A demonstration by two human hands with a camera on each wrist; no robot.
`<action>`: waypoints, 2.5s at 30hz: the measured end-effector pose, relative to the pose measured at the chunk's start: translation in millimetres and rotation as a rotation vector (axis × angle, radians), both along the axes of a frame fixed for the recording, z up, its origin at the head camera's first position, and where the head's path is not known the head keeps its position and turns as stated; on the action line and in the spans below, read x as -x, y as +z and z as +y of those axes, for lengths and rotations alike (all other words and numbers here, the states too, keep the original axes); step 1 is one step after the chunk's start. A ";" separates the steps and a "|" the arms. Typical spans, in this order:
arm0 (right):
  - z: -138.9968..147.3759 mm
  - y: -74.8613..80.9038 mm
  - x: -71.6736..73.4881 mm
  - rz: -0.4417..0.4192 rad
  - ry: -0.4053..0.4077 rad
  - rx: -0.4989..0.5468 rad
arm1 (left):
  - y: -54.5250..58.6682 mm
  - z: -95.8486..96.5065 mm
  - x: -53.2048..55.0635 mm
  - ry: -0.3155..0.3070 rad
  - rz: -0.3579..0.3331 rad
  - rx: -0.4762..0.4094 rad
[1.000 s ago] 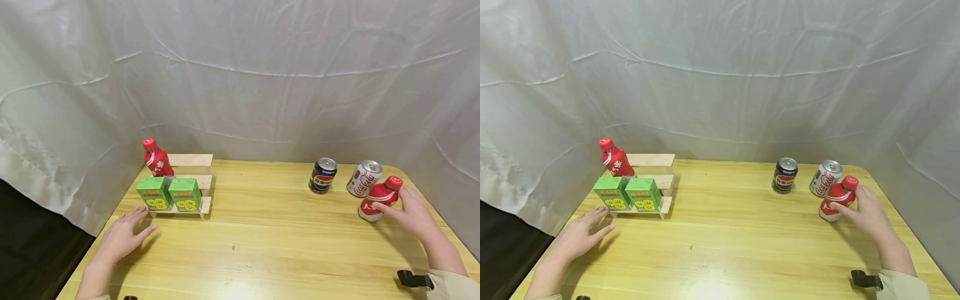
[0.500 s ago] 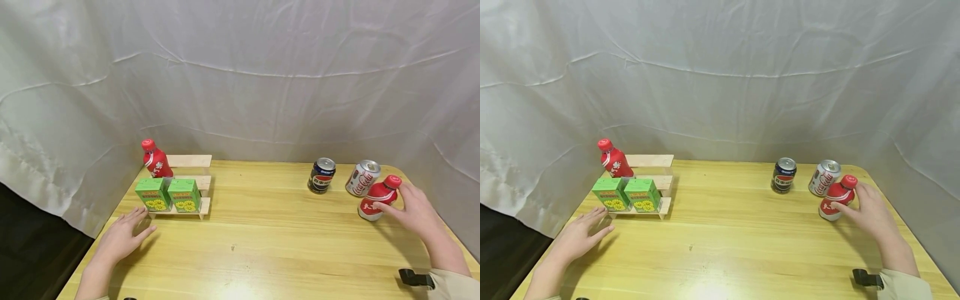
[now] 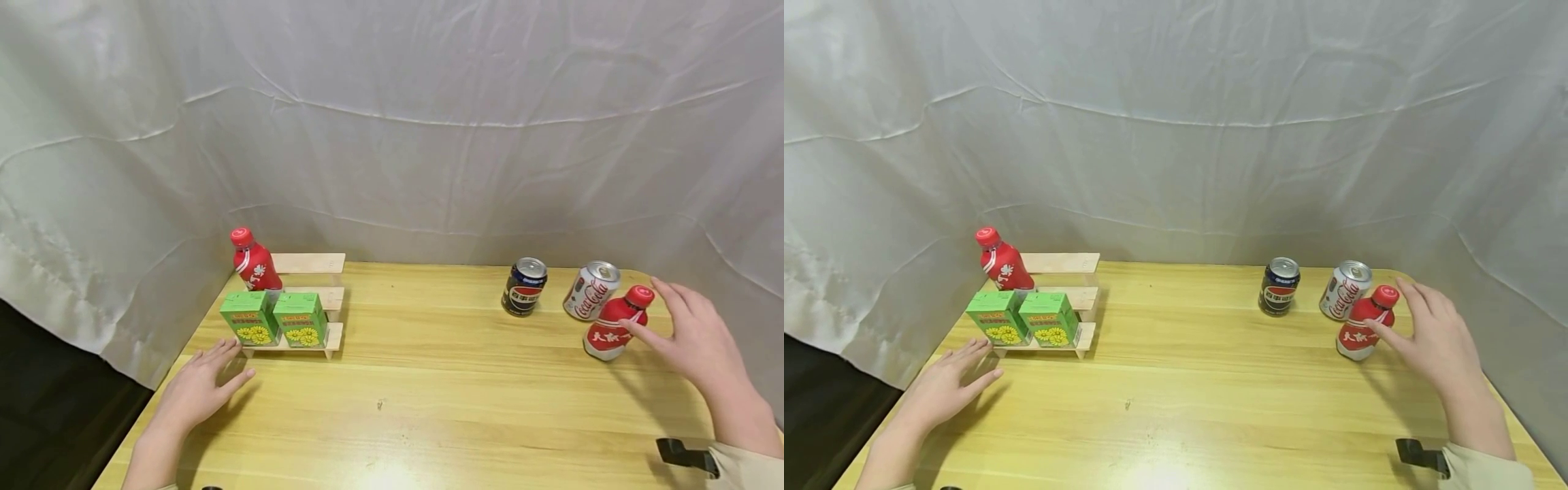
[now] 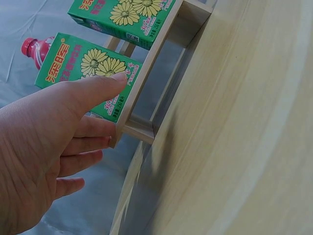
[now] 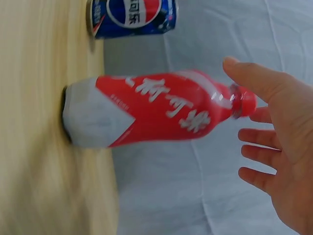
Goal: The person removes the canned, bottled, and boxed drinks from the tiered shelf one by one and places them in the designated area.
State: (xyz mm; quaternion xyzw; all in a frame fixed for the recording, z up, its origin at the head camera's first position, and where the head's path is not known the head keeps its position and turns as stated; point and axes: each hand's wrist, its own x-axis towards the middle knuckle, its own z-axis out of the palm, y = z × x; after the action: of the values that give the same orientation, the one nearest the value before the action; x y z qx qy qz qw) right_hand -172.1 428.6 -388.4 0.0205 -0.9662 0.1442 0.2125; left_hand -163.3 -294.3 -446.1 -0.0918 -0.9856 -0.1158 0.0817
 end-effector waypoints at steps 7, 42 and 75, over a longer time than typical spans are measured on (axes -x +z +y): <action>-25.4 10.6 -3.7 0.232 0.094 -0.086 | 0.4 -0.6 -0.1 -0.004 -0.003 0.002; -142.1 -2.1 5.6 0.422 0.506 -0.199 | -3.9 -2.5 -0.3 -0.010 0.026 -0.010; -260.3 13.1 52.5 0.457 0.806 -0.262 | -4.8 -1.7 -0.4 -0.007 0.029 -0.003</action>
State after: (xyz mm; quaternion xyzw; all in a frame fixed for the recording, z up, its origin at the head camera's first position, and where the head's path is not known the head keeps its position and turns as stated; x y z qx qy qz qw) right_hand -224.6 168.3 -375.3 0.4510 -0.8200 0.0841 0.3422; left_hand -162.9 -295.9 -450.9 -0.0969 -0.9839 -0.1161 0.0956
